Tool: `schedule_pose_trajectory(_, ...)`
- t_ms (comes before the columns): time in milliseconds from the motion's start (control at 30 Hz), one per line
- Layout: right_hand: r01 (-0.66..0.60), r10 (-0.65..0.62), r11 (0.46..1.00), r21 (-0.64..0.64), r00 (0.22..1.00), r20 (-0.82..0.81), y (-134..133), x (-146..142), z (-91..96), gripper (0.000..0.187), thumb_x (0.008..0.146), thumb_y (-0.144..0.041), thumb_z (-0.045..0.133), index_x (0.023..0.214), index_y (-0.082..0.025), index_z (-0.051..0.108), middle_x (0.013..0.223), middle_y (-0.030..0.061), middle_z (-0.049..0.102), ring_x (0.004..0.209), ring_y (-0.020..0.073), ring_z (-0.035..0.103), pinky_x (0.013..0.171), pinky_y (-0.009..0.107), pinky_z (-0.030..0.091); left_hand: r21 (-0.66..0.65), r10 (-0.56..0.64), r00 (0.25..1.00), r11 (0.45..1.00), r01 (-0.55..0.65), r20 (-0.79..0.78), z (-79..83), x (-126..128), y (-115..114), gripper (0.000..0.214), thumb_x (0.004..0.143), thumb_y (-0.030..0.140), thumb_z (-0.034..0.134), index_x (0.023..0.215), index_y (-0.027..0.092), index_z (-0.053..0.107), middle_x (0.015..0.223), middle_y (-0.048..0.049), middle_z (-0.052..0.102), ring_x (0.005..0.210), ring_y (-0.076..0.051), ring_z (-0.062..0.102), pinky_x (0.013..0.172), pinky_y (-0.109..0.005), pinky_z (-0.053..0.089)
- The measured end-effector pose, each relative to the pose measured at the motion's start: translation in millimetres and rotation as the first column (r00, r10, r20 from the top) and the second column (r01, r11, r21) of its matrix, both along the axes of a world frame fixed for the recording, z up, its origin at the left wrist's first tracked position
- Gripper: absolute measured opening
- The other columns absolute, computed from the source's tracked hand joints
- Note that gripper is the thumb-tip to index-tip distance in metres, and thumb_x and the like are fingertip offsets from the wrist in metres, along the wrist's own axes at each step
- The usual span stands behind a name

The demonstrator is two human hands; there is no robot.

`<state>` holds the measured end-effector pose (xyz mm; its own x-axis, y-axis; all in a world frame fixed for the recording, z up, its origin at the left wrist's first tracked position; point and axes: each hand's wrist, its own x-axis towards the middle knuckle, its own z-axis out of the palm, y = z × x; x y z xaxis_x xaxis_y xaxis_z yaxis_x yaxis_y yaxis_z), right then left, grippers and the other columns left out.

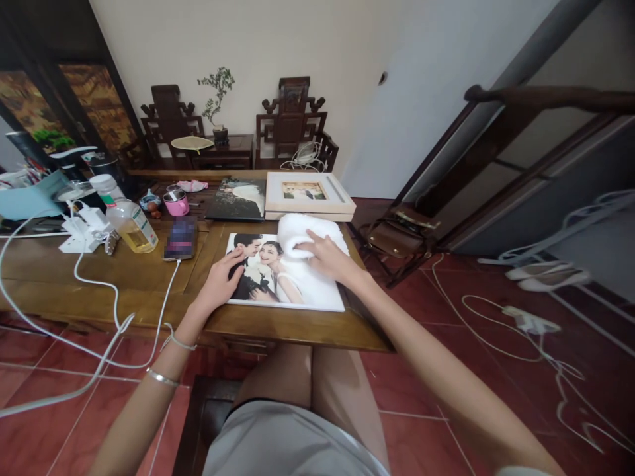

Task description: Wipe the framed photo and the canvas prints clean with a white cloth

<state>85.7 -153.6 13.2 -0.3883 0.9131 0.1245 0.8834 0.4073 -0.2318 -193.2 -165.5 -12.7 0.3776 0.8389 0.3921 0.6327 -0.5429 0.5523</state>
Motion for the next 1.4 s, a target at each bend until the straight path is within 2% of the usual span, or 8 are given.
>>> schedule_pose_trajectory(333,-0.249,0.247,0.967,-0.056,0.969,-0.030,-156.6,-2.1,8.8,0.065,0.057,0.005,0.037,0.108,-0.023,0.067,0.150,0.0010,0.035,0.143,0.0290,0.009,0.110,0.066,0.015,0.012,0.008,1.000,1.000,-0.008,-0.019,-2.2,1.8,1.0,0.036,0.090,0.025,0.044,0.118,0.011,0.063,0.134,-0.0137,0.056,0.128,-0.024,0.048,0.111,-0.042,0.035)
schedule_pose_trajectory(467,-0.240,0.239,0.969,-0.063,0.970,-0.036,-135.1,-4.3,11.6,0.067,0.056,0.005,0.037,0.108,-0.023,0.067,0.148,0.0020,0.040,0.142,0.0291,0.016,0.110,0.065,0.017,0.018,-0.012,1.000,1.000,0.012,-0.012,-3.3,0.2,2.3,0.037,0.091,0.026,0.044,0.119,0.011,0.062,0.135,-0.0135,0.054,0.129,-0.024,0.048,0.112,-0.043,0.035)
schedule_pose_trajectory(700,-0.118,0.118,0.993,-0.021,0.993,-0.005,-9.9,-0.4,3.5,0.061,0.069,0.002,0.039,0.124,-0.014,0.059,0.138,0.0174,0.050,0.140,0.0316,0.024,0.105,0.065,0.022,0.015,-0.025,1.000,1.000,0.025,-0.012,-2.1,-2.1,2.1,0.036,0.091,0.026,0.044,0.118,0.010,0.062,0.135,-0.0142,0.055,0.129,-0.023,0.048,0.112,-0.042,0.035)
schedule_pose_trajectory(800,-0.065,0.065,0.998,-0.011,0.998,-0.012,14.1,-3.1,4.9,0.060,0.071,0.002,0.039,0.125,-0.017,0.058,0.135,0.0163,0.053,0.138,0.0318,0.028,0.103,0.064,0.026,0.013,-0.017,1.000,1.000,0.017,-0.009,-1.9,-2.4,1.6,0.035,0.091,0.026,0.045,0.118,0.012,0.062,0.134,-0.0134,0.055,0.128,-0.023,0.048,0.111,-0.042,0.035)
schedule_pose_trajectory(900,-0.047,0.047,0.999,-0.015,0.999,0.000,-2.2,-7.1,5.4,0.059,0.071,0.002,0.040,0.124,-0.016,0.059,0.138,0.0170,0.050,0.139,0.0329,0.025,0.104,0.065,0.025,0.012,-0.009,1.000,1.000,0.009,-0.006,-1.4,-1.5,0.8,0.035,0.091,0.026,0.044,0.118,0.013,0.062,0.135,-0.0130,0.055,0.128,-0.022,0.049,0.111,-0.042,0.035)
schedule_pose_trajectory(1200,-0.240,0.239,0.968,-0.078,0.971,-0.012,-146.9,-12.4,11.1,0.065,0.057,0.007,0.036,0.107,-0.021,0.067,0.151,0.0041,0.034,0.143,0.0314,0.007,0.107,0.070,0.014,0.023,0.007,1.000,1.000,-0.006,-0.030,-1.2,2.7,-0.4,0.037,0.091,0.025,0.042,0.119,0.011,0.062,0.134,-0.0136,0.056,0.128,-0.022,0.049,0.111,-0.042,0.036)
schedule_pose_trajectory(1300,-0.269,0.269,0.959,-0.092,0.963,-0.012,-151.3,-14.3,14.3,0.066,0.054,0.007,0.036,0.105,-0.021,0.068,0.150,0.0030,0.035,0.143,0.0308,0.008,0.108,0.069,0.013,0.030,0.004,0.999,1.000,-0.003,-0.032,-3.0,2.3,0.8,0.037,0.091,0.025,0.043,0.120,0.012,0.061,0.134,-0.0129,0.056,0.129,-0.022,0.048,0.111,-0.042,0.035)
schedule_pose_trajectory(1400,-0.247,0.247,0.966,-0.081,0.969,-0.015,-119.0,-16.4,13.9,0.065,0.058,0.006,0.036,0.109,-0.020,0.067,0.148,0.0057,0.039,0.142,0.0304,0.014,0.109,0.066,0.015,0.024,-0.006,1.000,1.000,0.006,-0.020,-4.2,1.1,1.6,0.037,0.091,0.026,0.043,0.120,0.013,0.062,0.134,-0.0121,0.056,0.129,-0.022,0.048,0.111,-0.042,0.035)
